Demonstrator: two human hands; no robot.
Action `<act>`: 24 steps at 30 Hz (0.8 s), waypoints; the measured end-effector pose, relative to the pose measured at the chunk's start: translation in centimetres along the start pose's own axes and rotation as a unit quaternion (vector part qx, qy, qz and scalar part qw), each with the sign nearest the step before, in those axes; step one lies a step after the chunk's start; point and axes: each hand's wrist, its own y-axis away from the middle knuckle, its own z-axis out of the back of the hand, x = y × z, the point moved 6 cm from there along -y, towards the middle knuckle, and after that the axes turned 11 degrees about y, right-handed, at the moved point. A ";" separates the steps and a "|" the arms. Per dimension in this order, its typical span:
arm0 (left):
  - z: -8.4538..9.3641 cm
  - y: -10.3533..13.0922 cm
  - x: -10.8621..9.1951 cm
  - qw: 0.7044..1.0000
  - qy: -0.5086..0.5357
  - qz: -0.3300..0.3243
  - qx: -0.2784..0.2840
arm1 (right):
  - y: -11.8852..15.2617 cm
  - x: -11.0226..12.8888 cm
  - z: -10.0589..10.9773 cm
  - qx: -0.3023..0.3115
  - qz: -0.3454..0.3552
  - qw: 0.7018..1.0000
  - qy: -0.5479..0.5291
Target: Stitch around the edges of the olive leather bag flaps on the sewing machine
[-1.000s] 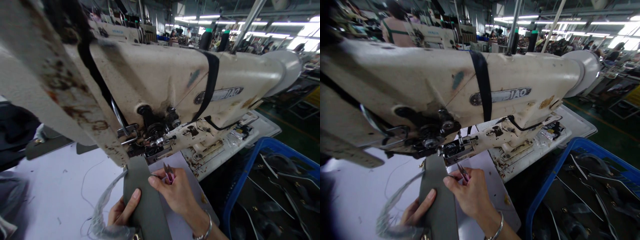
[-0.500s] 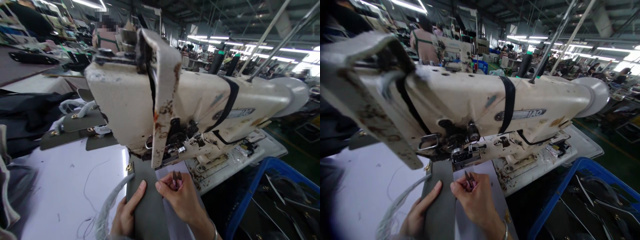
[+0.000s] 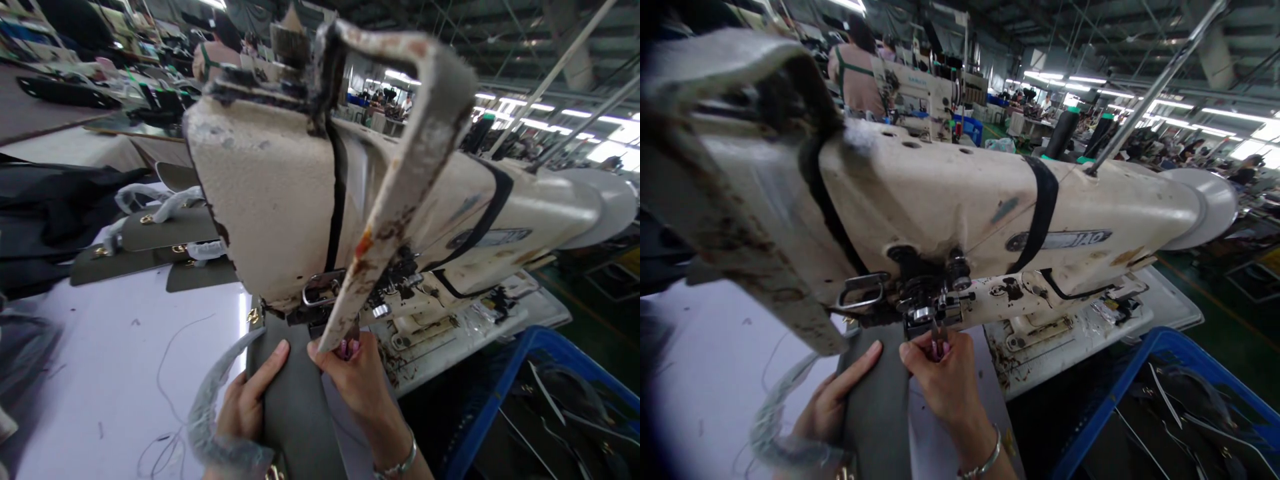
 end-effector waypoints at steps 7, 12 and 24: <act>-0.4 -0.8 -0.6 1.000 0.002 -0.006 0.004 | -0.8 0.7 -0.5 -0.038 0.014 0.997 0.062; -1.3 -0.4 -0.9 0.999 0.035 0.012 0.013 | -0.8 2.1 -0.6 -0.085 0.053 0.988 0.118; -2.1 0.5 -0.9 0.997 0.007 0.060 0.055 | -0.8 1.9 -0.7 -0.089 0.031 0.988 0.124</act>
